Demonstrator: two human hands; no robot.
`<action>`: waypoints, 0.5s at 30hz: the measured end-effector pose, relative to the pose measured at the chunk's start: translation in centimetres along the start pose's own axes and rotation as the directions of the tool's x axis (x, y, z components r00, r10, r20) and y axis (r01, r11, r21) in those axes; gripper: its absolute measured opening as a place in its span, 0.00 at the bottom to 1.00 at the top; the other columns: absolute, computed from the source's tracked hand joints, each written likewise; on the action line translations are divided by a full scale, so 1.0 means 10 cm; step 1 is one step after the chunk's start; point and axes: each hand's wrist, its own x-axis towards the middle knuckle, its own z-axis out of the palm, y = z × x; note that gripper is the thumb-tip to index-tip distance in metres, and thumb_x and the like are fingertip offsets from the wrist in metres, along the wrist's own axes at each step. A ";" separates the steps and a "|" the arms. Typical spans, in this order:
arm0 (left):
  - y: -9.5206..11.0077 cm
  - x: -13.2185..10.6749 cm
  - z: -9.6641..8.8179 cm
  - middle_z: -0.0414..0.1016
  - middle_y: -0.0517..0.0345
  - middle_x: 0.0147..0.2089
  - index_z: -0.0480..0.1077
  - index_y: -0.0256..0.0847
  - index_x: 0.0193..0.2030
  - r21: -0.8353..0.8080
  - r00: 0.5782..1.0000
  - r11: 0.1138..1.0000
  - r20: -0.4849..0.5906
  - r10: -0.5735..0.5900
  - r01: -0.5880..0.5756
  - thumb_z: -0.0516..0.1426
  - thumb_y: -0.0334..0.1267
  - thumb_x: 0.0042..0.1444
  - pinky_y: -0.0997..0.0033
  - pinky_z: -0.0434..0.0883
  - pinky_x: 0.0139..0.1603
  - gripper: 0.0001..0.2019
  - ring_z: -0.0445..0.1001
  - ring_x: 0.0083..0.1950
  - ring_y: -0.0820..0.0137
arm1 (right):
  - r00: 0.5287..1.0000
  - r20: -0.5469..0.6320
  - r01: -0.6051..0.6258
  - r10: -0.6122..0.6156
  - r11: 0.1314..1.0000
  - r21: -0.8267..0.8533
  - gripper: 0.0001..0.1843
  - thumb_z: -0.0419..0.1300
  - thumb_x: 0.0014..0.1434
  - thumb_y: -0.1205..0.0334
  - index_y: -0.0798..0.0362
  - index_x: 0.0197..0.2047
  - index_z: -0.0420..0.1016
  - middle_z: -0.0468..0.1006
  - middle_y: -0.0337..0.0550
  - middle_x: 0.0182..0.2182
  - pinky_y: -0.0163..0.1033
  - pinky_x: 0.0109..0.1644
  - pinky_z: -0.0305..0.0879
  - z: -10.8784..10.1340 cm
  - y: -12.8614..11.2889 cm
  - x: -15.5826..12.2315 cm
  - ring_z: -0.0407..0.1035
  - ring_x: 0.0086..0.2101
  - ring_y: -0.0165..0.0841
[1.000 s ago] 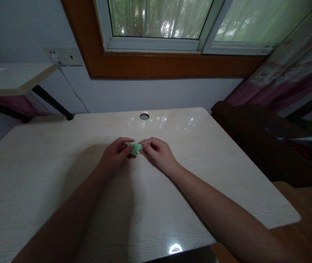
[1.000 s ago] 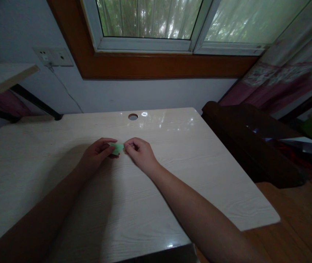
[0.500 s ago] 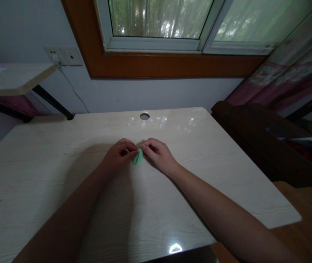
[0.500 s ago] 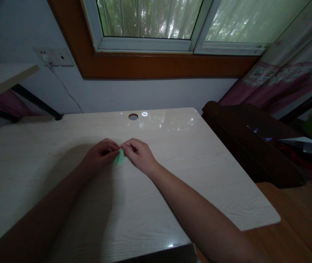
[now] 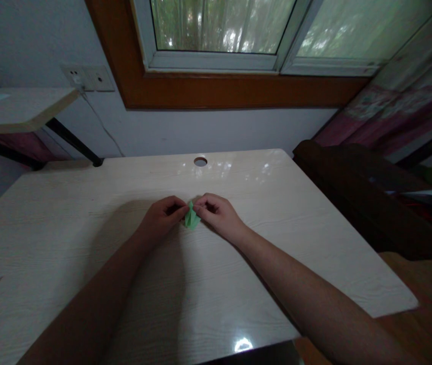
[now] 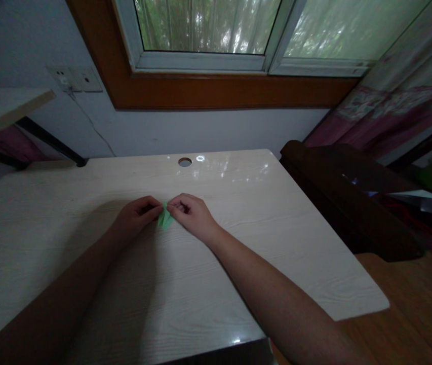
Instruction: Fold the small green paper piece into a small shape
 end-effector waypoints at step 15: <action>0.05 -0.02 0.06 0.71 0.60 0.29 0.71 0.40 0.32 0.355 0.969 0.914 -0.070 0.237 -0.197 0.57 0.36 0.58 0.73 0.66 0.32 0.05 0.68 0.29 0.72 | 0.981 0.064 0.192 -0.182 0.947 -0.259 0.03 0.61 0.60 0.66 0.52 0.34 0.75 0.71 0.37 0.27 0.34 0.35 0.62 0.05 -0.05 -0.02 0.67 0.29 0.29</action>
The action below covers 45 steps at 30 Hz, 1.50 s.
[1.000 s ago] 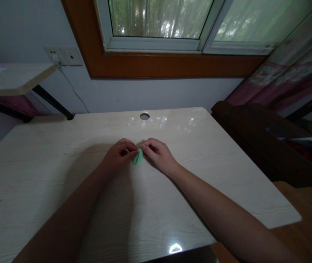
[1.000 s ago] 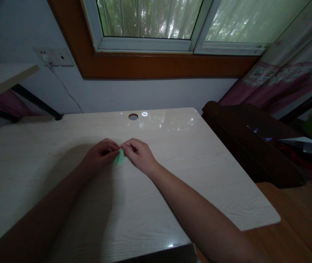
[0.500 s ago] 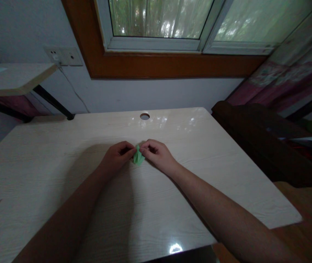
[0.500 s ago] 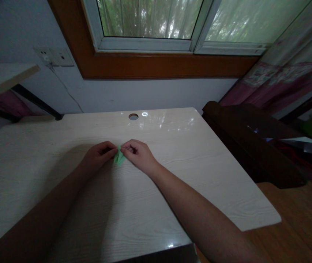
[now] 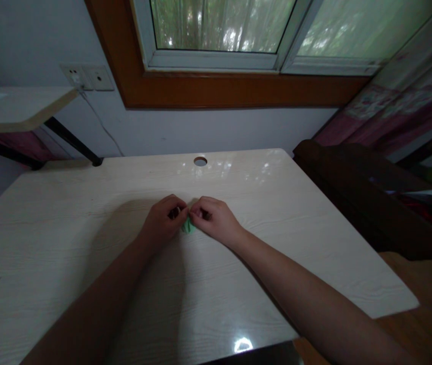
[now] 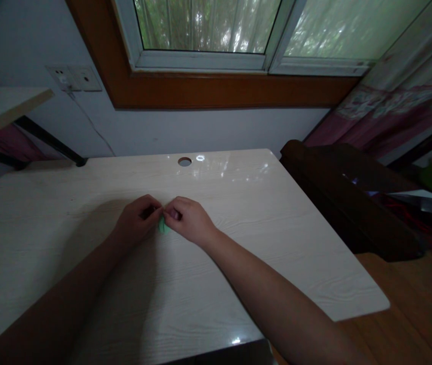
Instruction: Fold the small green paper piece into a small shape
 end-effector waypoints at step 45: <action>0.03 -0.05 0.08 0.69 0.61 0.32 0.70 0.39 0.43 -0.070 1.000 0.998 0.007 0.005 -0.004 0.59 0.30 0.50 0.74 0.65 0.31 0.12 0.68 0.32 0.73 | 0.987 -0.109 -0.108 0.122 0.986 0.125 0.04 0.65 0.57 0.68 0.53 0.31 0.80 0.77 0.39 0.26 0.33 0.31 0.61 0.01 -0.05 0.01 0.69 0.26 0.27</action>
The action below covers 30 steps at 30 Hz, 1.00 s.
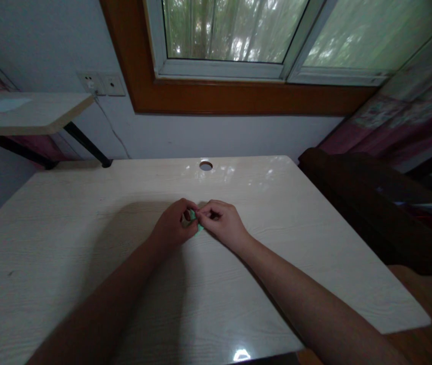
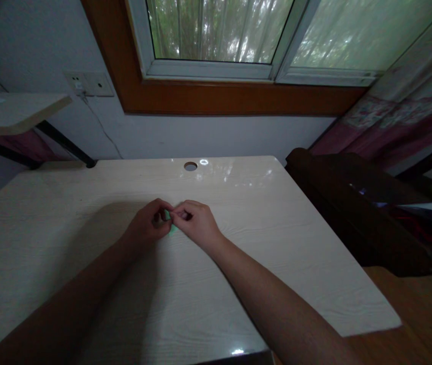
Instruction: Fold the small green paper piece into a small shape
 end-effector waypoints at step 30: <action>-0.07 0.02 -0.05 0.75 0.58 0.30 0.75 0.37 0.34 -0.385 0.974 0.900 -0.009 -0.224 0.204 0.60 0.43 0.57 0.74 0.68 0.33 0.10 0.71 0.30 0.72 | 0.999 0.006 0.054 -0.053 0.998 -0.043 0.04 0.62 0.60 0.65 0.52 0.33 0.78 0.73 0.39 0.26 0.35 0.34 0.62 -0.04 -0.01 0.01 0.68 0.29 0.30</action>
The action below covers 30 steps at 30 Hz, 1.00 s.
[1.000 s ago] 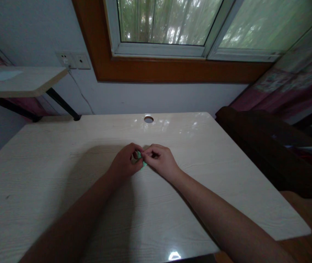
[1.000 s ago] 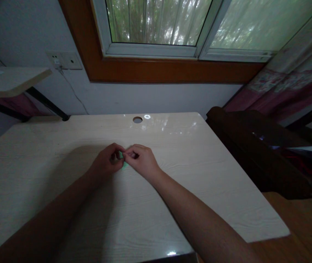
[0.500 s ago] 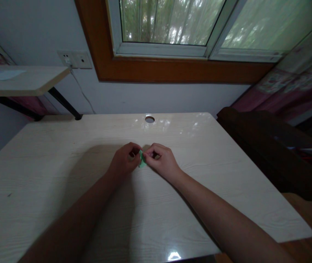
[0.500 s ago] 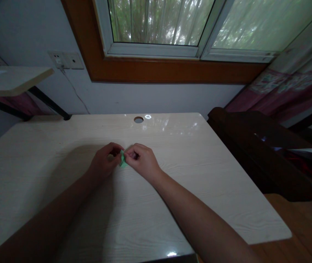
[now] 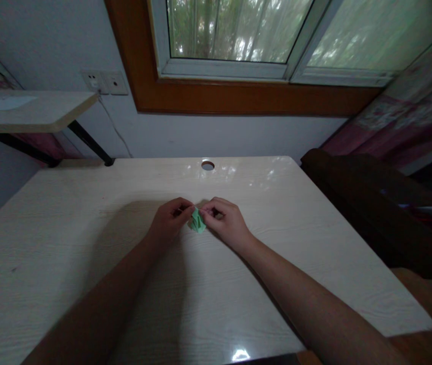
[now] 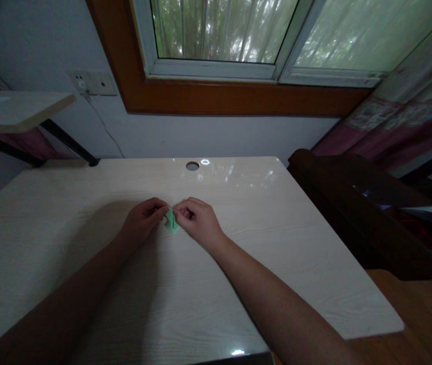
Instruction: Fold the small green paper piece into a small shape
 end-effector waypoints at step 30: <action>0.02 0.01 -0.01 0.72 0.62 0.26 0.73 0.37 0.33 -0.153 0.989 0.979 0.084 -0.125 0.137 0.63 0.45 0.56 0.76 0.65 0.28 0.12 0.68 0.26 0.75 | 0.998 0.060 -0.008 0.003 0.997 0.081 0.07 0.61 0.62 0.61 0.52 0.33 0.77 0.72 0.39 0.28 0.34 0.33 0.62 -0.02 0.00 0.00 0.66 0.29 0.29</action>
